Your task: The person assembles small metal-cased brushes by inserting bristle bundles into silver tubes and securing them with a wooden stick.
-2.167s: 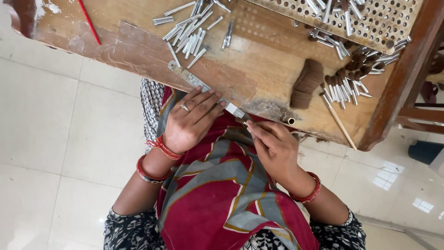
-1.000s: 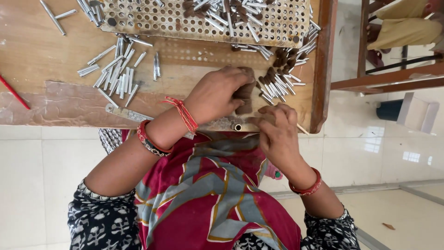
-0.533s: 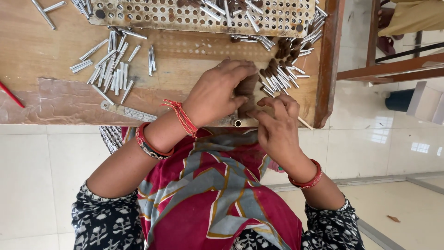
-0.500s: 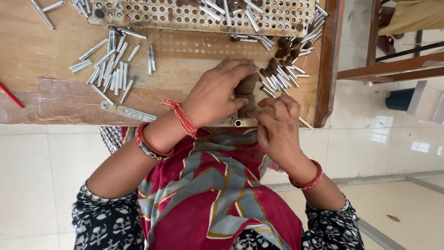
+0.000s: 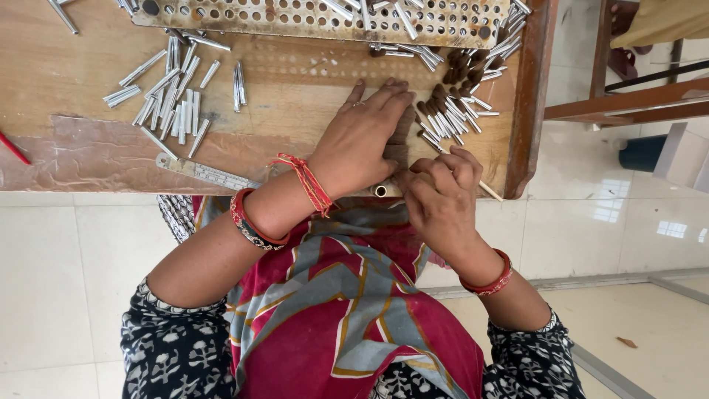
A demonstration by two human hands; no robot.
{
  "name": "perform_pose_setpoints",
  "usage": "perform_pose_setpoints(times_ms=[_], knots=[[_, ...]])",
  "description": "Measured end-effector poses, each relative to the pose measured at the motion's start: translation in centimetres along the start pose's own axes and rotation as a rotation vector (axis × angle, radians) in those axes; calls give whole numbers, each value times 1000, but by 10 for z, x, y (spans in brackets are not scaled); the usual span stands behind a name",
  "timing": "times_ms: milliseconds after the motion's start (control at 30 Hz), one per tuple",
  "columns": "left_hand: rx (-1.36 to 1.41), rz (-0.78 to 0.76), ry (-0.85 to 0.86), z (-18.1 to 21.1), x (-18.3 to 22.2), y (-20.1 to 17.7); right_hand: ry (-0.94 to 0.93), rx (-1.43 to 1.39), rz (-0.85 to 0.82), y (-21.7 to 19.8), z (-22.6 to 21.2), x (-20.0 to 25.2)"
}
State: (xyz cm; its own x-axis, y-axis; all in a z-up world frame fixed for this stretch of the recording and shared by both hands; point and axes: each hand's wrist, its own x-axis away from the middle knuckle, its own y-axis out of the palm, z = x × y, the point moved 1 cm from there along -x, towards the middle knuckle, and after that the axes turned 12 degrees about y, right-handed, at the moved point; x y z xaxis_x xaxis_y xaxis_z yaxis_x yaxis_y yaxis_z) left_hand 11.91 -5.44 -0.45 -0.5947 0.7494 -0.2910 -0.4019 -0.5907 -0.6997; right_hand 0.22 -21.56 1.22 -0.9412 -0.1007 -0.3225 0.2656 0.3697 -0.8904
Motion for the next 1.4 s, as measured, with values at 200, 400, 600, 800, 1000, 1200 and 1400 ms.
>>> perform_pose_setpoints(times_ms=[200,400,600,800,1000,1200,1400], knots=[[-37,-38,-16,10,-3,-5,-9,-24,-112,-10,-6,-10],[-82,32,10,7,1,1,-10,-13,-195,-17,-9,-6],[88,276,62,23,24,-26,16,-10,-191,-19,-11,-4],[169,438,-20,45,65,-58,-128,50,-217,-17,-8,5],[272,445,-244,46,100,-39,-366,206,-124,-14,-9,9],[462,287,-253,71,98,-32,-392,141,-88,-33,-20,7],[649,172,-278,70,98,-14,-444,150,-32,-46,-33,18]])
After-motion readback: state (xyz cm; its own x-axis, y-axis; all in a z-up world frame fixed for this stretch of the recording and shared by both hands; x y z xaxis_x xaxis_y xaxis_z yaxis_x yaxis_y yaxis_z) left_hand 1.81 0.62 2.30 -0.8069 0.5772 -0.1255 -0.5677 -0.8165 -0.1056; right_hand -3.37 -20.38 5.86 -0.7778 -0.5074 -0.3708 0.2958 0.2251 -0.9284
